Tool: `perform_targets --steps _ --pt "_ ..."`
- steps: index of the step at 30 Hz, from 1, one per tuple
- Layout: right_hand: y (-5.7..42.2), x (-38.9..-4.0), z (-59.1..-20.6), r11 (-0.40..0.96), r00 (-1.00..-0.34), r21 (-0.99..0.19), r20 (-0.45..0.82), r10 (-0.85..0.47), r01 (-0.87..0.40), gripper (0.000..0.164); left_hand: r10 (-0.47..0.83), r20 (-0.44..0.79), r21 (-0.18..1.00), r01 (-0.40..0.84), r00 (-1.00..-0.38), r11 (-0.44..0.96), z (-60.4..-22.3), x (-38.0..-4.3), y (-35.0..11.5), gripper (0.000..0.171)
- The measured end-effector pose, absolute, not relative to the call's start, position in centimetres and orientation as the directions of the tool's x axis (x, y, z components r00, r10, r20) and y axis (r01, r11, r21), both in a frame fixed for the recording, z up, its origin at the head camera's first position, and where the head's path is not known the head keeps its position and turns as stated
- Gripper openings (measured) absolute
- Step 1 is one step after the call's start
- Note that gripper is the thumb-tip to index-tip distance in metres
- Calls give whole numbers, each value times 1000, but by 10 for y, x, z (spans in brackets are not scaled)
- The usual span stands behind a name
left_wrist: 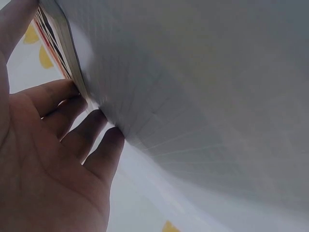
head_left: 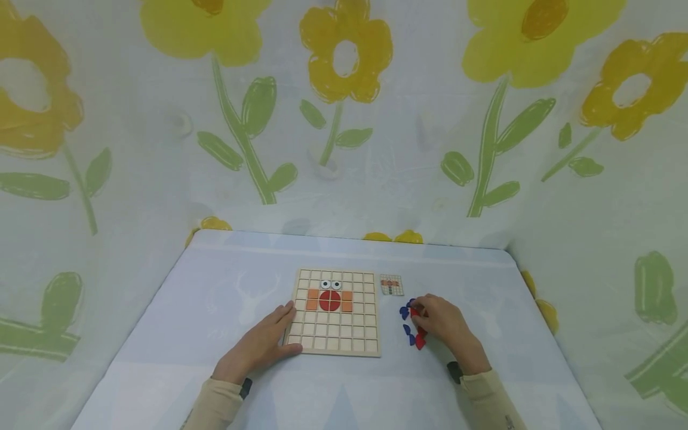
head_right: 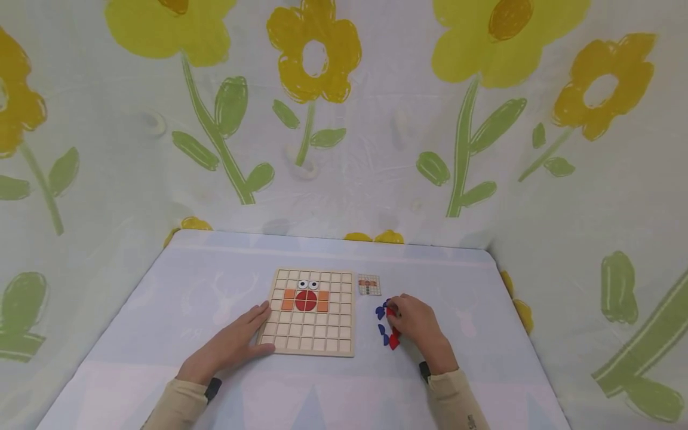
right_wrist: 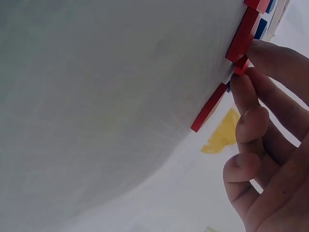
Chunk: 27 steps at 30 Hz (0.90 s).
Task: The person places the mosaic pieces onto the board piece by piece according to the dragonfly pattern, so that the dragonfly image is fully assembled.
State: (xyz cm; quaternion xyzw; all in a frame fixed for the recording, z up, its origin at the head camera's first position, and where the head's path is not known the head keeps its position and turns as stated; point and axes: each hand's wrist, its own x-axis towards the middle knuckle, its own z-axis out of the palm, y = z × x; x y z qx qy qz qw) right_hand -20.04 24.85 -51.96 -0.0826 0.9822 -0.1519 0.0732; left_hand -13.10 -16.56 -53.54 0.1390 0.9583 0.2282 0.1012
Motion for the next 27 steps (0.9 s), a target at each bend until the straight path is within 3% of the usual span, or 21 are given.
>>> perform_targets --steps 11,27 --pt "249 -197 -517 932 -977 -313 -54 -208 -181 28 293 -156 464 192 -943 865 -534 -132 -164 96" --pt "222 -200 -515 891 -936 -288 142 -323 -351 31 296 -154 461 196 -943 866 -534 -131 -164 95"
